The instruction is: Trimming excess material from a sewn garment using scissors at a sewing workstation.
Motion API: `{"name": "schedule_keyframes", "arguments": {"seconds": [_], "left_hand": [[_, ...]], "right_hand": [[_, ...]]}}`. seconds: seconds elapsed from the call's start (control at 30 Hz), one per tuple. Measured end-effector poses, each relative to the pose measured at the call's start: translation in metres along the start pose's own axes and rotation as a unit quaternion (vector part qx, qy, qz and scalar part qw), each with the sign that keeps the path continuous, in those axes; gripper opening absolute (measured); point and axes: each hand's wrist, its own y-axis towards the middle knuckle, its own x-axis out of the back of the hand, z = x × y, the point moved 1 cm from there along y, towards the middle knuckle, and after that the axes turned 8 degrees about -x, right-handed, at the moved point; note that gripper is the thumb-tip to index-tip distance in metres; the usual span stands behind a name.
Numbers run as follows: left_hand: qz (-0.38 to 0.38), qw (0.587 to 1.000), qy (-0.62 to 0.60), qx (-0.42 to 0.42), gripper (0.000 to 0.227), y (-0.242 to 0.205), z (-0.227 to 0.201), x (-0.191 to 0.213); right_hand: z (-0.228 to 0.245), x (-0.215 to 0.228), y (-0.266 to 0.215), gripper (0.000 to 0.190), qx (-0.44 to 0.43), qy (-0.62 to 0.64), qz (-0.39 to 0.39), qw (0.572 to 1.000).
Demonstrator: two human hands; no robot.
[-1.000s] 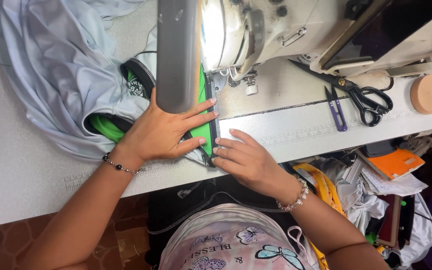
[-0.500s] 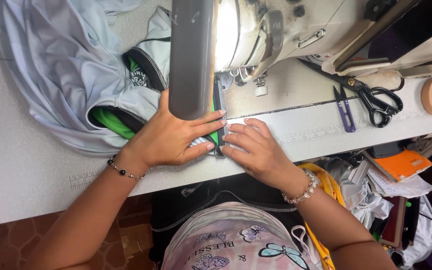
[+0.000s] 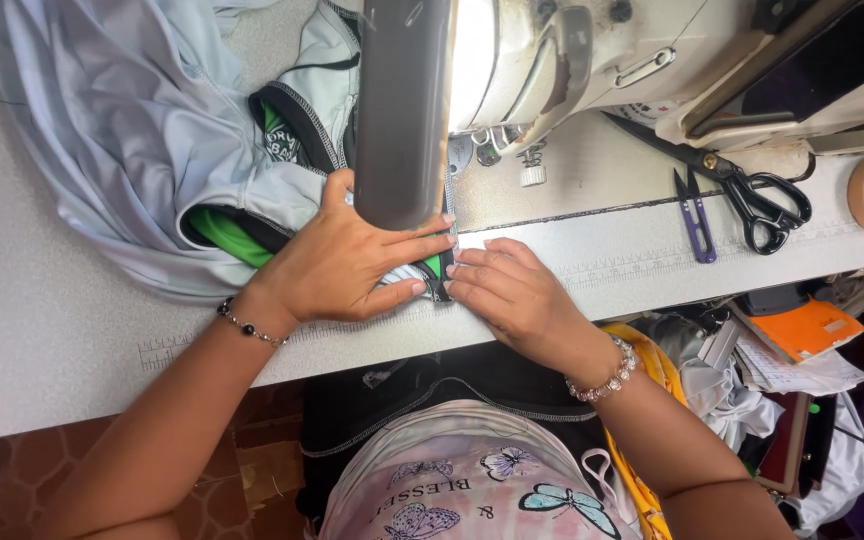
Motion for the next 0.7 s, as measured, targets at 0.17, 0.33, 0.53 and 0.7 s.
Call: {"name": "schedule_keyframes", "arguments": {"seconds": [0.17,0.33,0.53,0.7], "left_hand": [[-0.05,0.999,0.006,-0.007,0.053,0.003,0.012,-0.011],[-0.091,0.996,-0.008,-0.006,0.045,0.01,0.014,0.002],[-0.081,0.997,0.015,-0.003,0.046,0.015,0.023,0.002],[-0.208,0.978,0.001,0.018,0.026,0.031,-0.008,0.013]], "right_hand": [[-0.015,-0.006,0.01,0.008,0.02,-0.008,-0.013,1.0],[-0.018,-0.004,0.02,0.006,0.032,-0.011,-0.014,0.999],[-0.033,-0.007,0.033,0.007,0.032,-0.018,-0.016,0.999],[-0.038,0.004,0.045,0.006,0.001,0.015,-0.01,1.0]]}}
